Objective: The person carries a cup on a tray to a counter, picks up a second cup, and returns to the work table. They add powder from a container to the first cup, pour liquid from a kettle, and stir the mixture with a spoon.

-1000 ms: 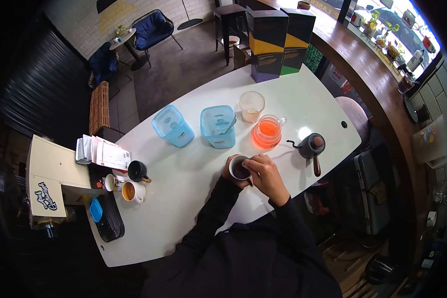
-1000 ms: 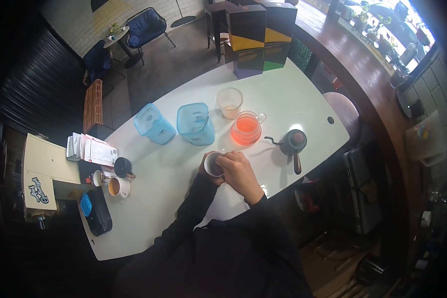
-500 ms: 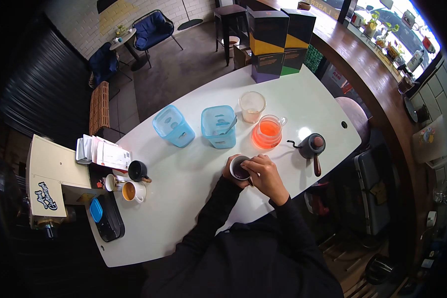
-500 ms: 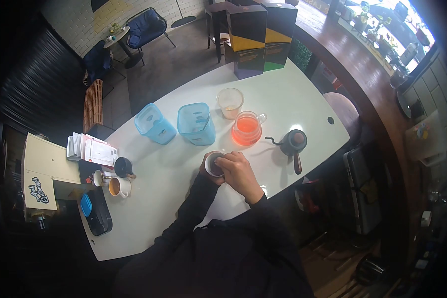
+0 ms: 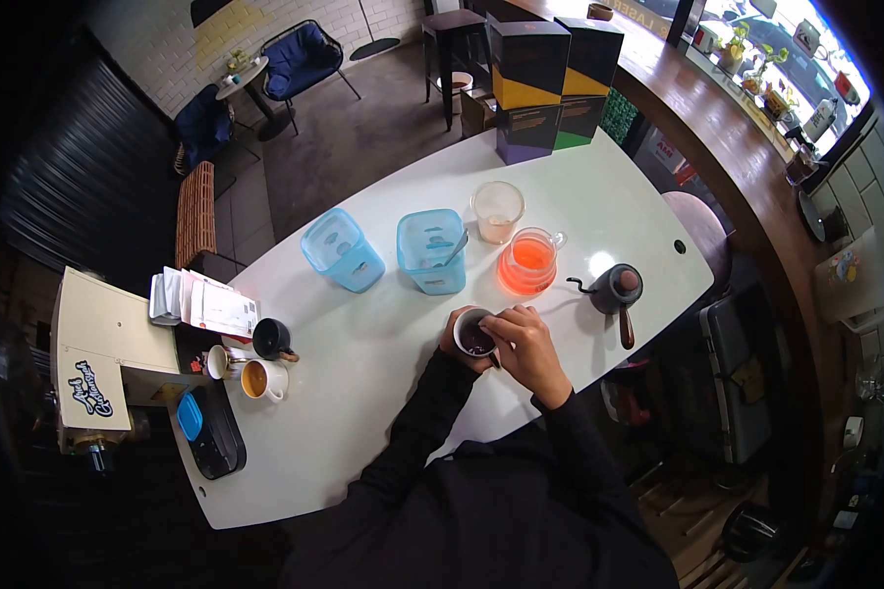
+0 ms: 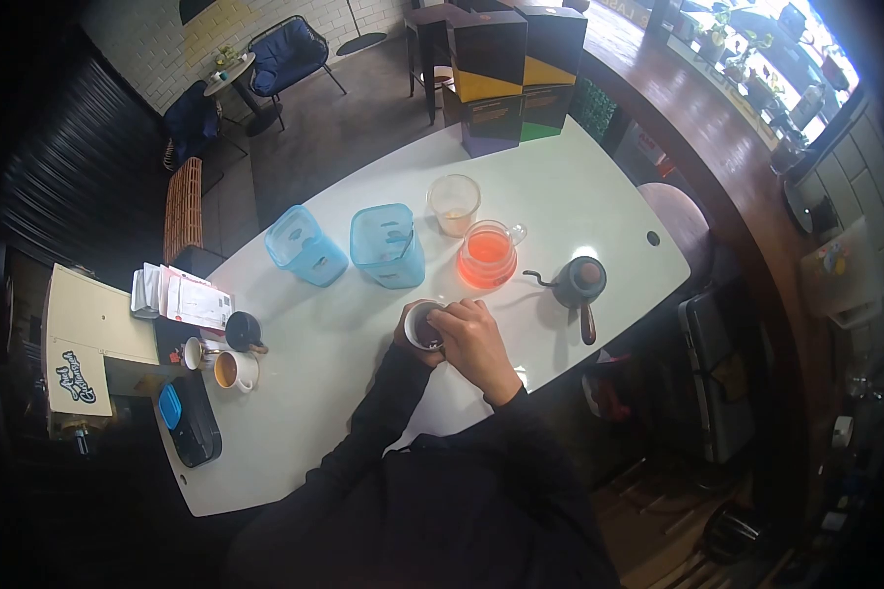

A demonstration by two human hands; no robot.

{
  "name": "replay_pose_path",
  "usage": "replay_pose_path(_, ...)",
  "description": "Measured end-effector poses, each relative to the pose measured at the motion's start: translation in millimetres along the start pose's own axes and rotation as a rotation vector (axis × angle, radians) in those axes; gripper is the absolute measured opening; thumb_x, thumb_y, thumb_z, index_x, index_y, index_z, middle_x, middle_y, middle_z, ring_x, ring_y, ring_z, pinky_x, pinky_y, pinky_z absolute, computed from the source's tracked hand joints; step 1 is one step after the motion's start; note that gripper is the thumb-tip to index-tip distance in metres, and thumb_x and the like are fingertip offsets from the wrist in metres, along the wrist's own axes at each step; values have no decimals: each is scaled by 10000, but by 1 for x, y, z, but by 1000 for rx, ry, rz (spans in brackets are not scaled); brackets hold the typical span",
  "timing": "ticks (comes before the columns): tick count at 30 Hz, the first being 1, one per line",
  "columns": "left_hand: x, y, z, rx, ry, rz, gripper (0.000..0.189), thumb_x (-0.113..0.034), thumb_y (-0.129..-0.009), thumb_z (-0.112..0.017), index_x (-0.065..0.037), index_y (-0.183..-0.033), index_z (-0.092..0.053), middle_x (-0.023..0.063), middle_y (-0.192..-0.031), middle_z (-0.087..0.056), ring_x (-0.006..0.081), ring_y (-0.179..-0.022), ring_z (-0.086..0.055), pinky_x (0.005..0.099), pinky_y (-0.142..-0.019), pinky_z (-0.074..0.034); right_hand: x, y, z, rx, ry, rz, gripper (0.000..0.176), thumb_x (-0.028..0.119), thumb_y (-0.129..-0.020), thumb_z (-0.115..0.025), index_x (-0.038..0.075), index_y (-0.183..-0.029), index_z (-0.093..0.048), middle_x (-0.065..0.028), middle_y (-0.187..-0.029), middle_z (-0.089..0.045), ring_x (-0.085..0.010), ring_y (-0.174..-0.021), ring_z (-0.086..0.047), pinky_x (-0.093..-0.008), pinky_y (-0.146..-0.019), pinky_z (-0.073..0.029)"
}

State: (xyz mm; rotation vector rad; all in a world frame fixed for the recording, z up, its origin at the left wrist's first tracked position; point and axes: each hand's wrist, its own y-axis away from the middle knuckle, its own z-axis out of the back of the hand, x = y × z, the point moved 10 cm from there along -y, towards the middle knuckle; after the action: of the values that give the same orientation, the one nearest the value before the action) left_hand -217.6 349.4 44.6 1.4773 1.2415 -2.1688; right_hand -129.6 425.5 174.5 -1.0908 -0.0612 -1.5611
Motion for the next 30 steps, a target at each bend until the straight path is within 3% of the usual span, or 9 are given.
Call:
replay_pose_path(5,-3,0,1,-1,-72,2,840,-232,-532,-880,-21,-1201,-418,103,-1035,-594,219,-927,-625,336,-838,-516,10,3,-9,149,-72,37,171,-2,-715,-631,44,-876,-668,-78,-726,-603,-268,-710,-570,-368,-690,-430)
replay_pose_path(9,-3,0,0,6,-71,28,820,-223,-540,-869,-21,-1198,-423,101,-1034,-593,222,-927,-624,340,-845,-513,10,2,-2,147,-10,38,178,-6,-706,-630,44,-872,-670,-78,-728,-604,-265,-707,-567,-363,-694,-429)
replay_pose_path(14,-5,-1,0,10,-127,-14,818,-221,-538,-866,-24,-1199,-425,99,-1039,-589,220,-935,-619,340,-846,-513,-1,0,6,-9,15,-11,159,14,-750,-681,28,-908,-689,-94,-737,-619,-276,-695,-568,-370,-697,-433)
replay_pose_path(23,-4,0,1,-14,-6,14,783,-204,-547,-863,-18,-1182,-445,104,-1030,-596,208,-924,-622,334,-825,-516,10,3,-1,130,-70,29,136,4,-732,-640,46,-859,-667,-82,-712,-603,-270,-691,-555,-367,-685,-421)
replay_pose_path(30,-1,1,1,-12,-109,-3,776,-202,-555,-857,-13,-1180,-439,100,-993,-610,215,-891,-634,332,-811,-521,3,0,8,28,61,12,154,2,-738,-681,38,-888,-695,-76,-736,-637,-254,-693,-567,-354,-714,-412)
